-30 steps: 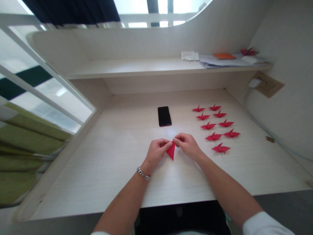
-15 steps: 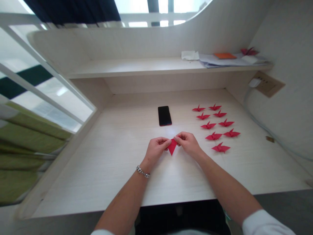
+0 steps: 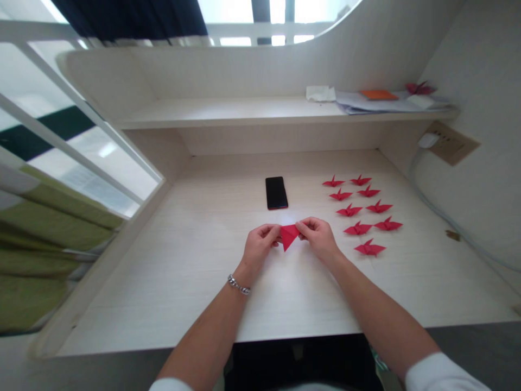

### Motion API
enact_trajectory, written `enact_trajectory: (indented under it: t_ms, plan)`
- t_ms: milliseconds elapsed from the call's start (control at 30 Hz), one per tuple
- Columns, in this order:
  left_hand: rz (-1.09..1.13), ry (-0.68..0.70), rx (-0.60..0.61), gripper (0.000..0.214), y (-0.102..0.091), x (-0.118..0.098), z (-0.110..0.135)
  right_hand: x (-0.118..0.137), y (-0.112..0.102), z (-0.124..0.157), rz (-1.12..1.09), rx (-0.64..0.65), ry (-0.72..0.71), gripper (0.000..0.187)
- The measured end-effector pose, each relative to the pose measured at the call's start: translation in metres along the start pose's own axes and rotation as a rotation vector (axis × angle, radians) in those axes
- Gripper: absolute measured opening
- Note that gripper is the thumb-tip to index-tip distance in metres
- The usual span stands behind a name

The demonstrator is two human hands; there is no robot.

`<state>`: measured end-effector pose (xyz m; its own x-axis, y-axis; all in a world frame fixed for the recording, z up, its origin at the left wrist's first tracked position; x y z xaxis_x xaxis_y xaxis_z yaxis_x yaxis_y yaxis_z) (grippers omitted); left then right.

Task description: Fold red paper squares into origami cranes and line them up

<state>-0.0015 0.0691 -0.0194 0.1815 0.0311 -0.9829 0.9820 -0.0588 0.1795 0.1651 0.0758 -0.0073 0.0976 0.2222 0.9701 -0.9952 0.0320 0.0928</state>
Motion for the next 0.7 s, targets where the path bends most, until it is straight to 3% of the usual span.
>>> enact_trajectory:
  t_ms: [333,433,533,700]
  plan:
    - [-0.036,0.122,-0.048,0.023,-0.001,-0.007,0.0,-0.006,0.009,0.001,0.012,0.07,0.006,0.028]
    - [-0.13,0.163,-0.065,0.022,-0.004,-0.012,0.0,-0.007,0.013,0.002,0.103,0.135,0.031,0.025]
    - [-0.274,0.21,0.029,0.021,0.001,-0.019,0.003,-0.001,0.017,0.006,0.295,0.19,-0.029,0.019]
    - [-0.419,0.221,0.182,0.022,0.016,-0.022,0.01,0.006,0.021,0.011,0.529,0.174,-0.117,0.013]
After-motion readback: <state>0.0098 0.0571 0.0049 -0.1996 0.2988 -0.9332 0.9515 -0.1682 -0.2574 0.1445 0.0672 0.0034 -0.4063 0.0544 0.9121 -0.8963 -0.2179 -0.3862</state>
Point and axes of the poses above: each hand's wrist, its own z-axis away from the middle knuckle, its own y-axis out of the palm, x = y × z, the point moved 8 cm from there along -z, towards the middle knuckle, and after that the axes turned 10 degrees about y, right-handed, at the moved point
